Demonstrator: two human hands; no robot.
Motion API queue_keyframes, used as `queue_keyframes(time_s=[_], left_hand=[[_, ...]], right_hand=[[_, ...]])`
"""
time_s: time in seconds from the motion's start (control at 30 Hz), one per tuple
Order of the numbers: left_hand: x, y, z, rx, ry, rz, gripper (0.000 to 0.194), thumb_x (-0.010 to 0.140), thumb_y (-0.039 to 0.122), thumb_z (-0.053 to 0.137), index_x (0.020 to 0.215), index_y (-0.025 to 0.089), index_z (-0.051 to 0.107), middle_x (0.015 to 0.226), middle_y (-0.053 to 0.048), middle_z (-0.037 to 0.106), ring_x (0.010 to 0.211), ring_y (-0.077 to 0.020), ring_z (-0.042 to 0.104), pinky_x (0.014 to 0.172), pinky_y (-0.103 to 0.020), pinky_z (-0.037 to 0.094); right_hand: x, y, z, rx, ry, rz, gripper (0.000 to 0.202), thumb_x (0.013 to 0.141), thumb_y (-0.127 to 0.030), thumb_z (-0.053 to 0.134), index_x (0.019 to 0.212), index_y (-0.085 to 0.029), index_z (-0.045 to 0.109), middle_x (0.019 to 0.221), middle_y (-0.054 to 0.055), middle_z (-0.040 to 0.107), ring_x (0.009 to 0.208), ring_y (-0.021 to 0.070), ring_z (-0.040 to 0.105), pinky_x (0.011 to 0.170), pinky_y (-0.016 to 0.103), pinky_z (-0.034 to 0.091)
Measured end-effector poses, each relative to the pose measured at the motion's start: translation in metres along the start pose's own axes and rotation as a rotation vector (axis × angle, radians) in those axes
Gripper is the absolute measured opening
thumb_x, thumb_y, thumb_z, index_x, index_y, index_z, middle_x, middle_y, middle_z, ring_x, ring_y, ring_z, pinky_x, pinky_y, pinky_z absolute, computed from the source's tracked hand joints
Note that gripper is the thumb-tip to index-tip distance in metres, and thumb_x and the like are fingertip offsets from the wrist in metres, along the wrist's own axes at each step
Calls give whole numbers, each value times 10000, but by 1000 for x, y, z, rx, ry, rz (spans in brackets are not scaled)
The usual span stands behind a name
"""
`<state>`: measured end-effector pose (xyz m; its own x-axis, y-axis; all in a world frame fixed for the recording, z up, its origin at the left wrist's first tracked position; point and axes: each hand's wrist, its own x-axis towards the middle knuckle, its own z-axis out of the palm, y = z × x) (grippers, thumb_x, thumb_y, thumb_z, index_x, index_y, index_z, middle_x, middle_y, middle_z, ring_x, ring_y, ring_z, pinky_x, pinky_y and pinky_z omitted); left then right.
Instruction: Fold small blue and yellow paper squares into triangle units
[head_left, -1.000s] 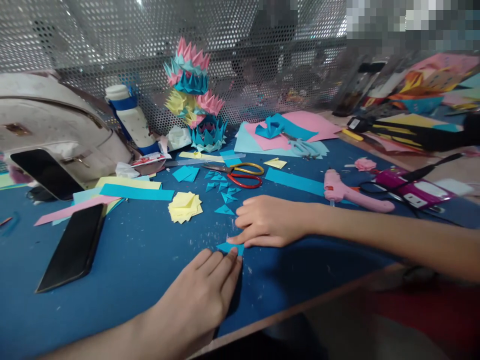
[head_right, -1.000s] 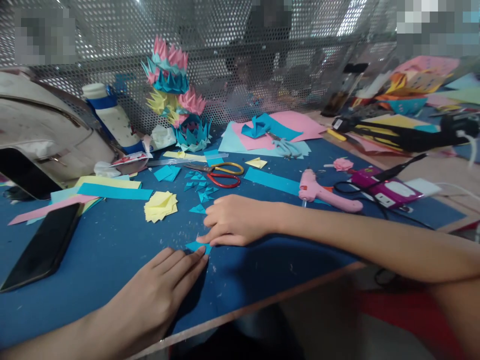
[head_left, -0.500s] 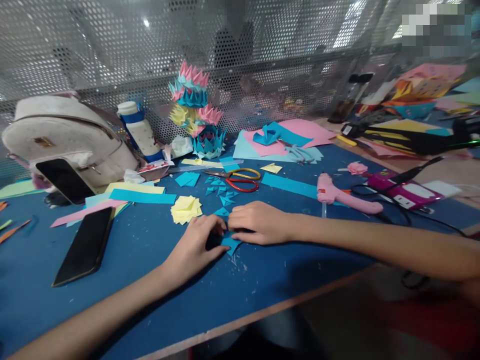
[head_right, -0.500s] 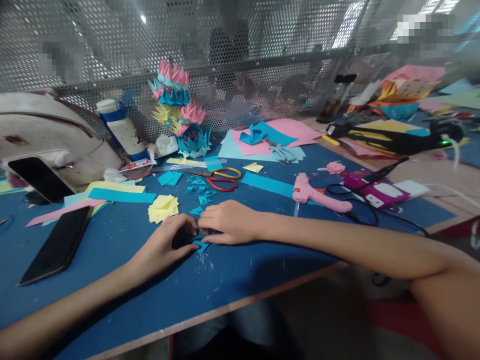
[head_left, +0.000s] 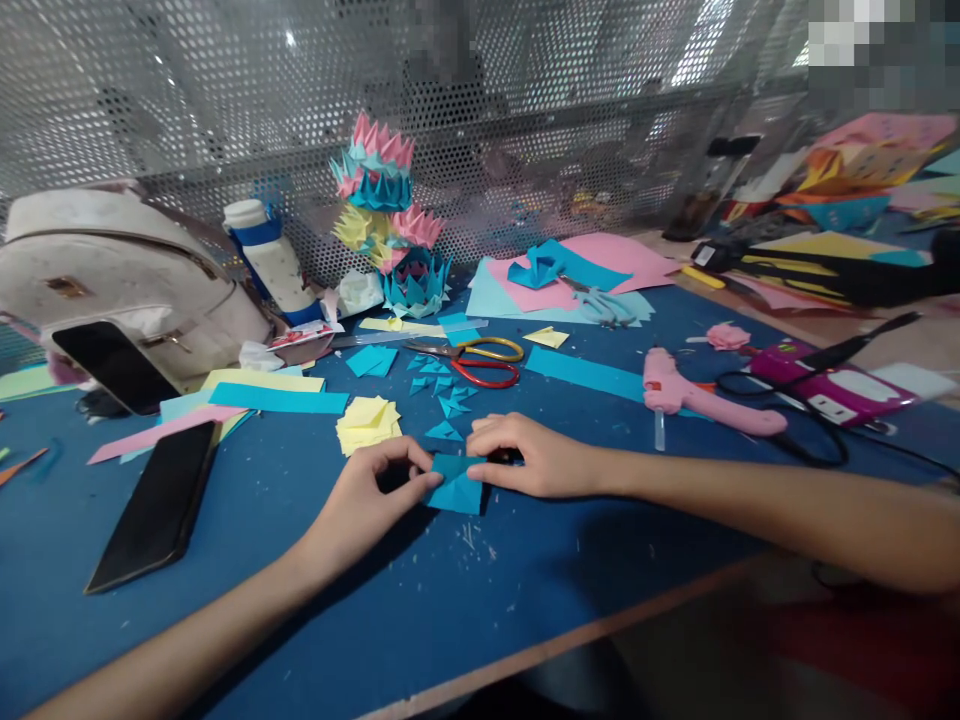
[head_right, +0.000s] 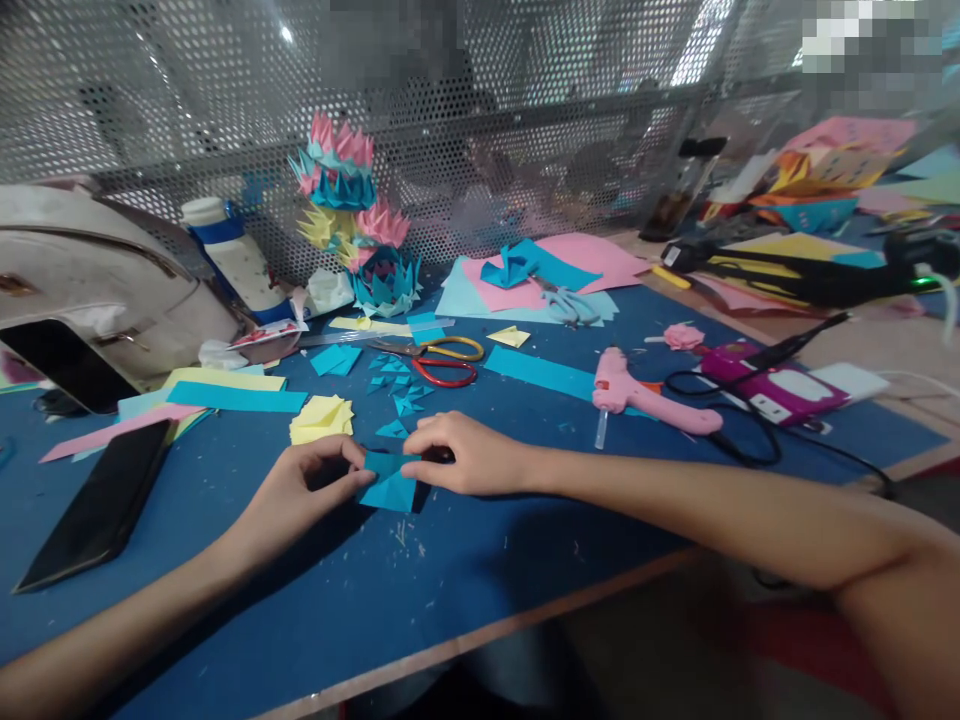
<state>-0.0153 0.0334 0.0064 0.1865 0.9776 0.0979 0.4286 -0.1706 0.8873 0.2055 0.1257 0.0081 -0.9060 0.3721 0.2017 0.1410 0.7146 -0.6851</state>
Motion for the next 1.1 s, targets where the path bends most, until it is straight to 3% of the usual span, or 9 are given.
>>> queue_keyframes(time_s=[0.07, 0.2, 0.3, 0.43, 0.6, 0.77, 0.9, 1.0, 1.1], left_hand=[[-1, 0, 0, -25, 4, -22, 188, 907, 321, 632, 791, 177, 596, 700, 21, 578, 635, -119, 538, 594, -227, 423], [-1, 0, 0, -52, -13, -14, 174, 911, 309, 633, 809, 175, 588, 716, 22, 591, 659, -110, 549, 621, -211, 439], [-1, 1, 1, -51, -57, 13, 114, 911, 268, 646, 951, 185, 578, 676, 47, 601, 629, -107, 575, 624, -204, 468], [-2, 3, 2, 20, -84, 98, 189, 914, 226, 670, 1046, 203, 536, 717, 49, 637, 666, -115, 629, 674, -213, 511], [-5, 0, 0, 241, -73, 285, 58, 971, 194, 589, 1026, 204, 603, 945, -30, 672, 858, -157, 647, 772, -269, 522], [-20, -5, 3, 532, -68, 524, 239, 1038, 202, 478, 1140, 246, 691, 1184, -77, 663, 1050, -243, 571, 907, -410, 427], [-31, -1, 8, 762, -122, 687, 354, 1079, 172, 333, 1248, 148, 643, 1206, -76, 691, 1069, -235, 574, 976, -398, 369], [-33, 2, 9, 934, -92, 750, 413, 1091, 169, 263, 1239, 134, 647, 1230, -64, 692, 1078, -228, 575, 989, -388, 340], [-32, 2, 8, 959, -80, 735, 453, 1097, 183, 223, 1236, 148, 653, 1249, -62, 689, 1083, -228, 578, 986, -392, 332]], right_hand=[[0, 0, -1, -3, -12, -12, 400, 988, -374, 512, 646, -174, 462, 649, -42, 406, 676, 118, 404, 794, 311, 366], [-2, -4, -1, 2, -15, -34, 338, 997, -380, 503, 737, -169, 551, 701, -23, 508, 711, 127, 441, 858, 329, 358], [-2, -5, 0, 45, 10, -28, 207, 974, -351, 544, 896, -171, 611, 753, -18, 572, 710, 123, 459, 827, 309, 356], [-2, -7, 2, 60, 20, -26, 175, 948, -313, 561, 863, -168, 613, 725, -13, 582, 704, 126, 470, 762, 284, 358], [-4, -11, 3, -26, 31, 22, 158, 889, -232, 563, 742, -174, 557, 669, -25, 569, 694, 124, 486, 781, 295, 357], [-7, -12, 5, -175, 23, 103, 132, 818, -188, 606, 703, -178, 541, 602, -56, 539, 668, 119, 481, 776, 302, 325], [-8, -10, 7, -274, 49, 118, 115, 803, -183, 639, 715, -180, 566, 639, -45, 571, 691, 125, 489, 746, 294, 301], [-9, -7, 7, -321, 87, 78, 67, 831, -207, 656, 787, -186, 609, 716, -29, 622, 719, 131, 499, 740, 290, 307], [-11, -3, 7, -348, 130, -23, 57, 893, -244, 653, 858, -200, 661, 791, -20, 679, 771, 139, 524, 738, 286, 321]])
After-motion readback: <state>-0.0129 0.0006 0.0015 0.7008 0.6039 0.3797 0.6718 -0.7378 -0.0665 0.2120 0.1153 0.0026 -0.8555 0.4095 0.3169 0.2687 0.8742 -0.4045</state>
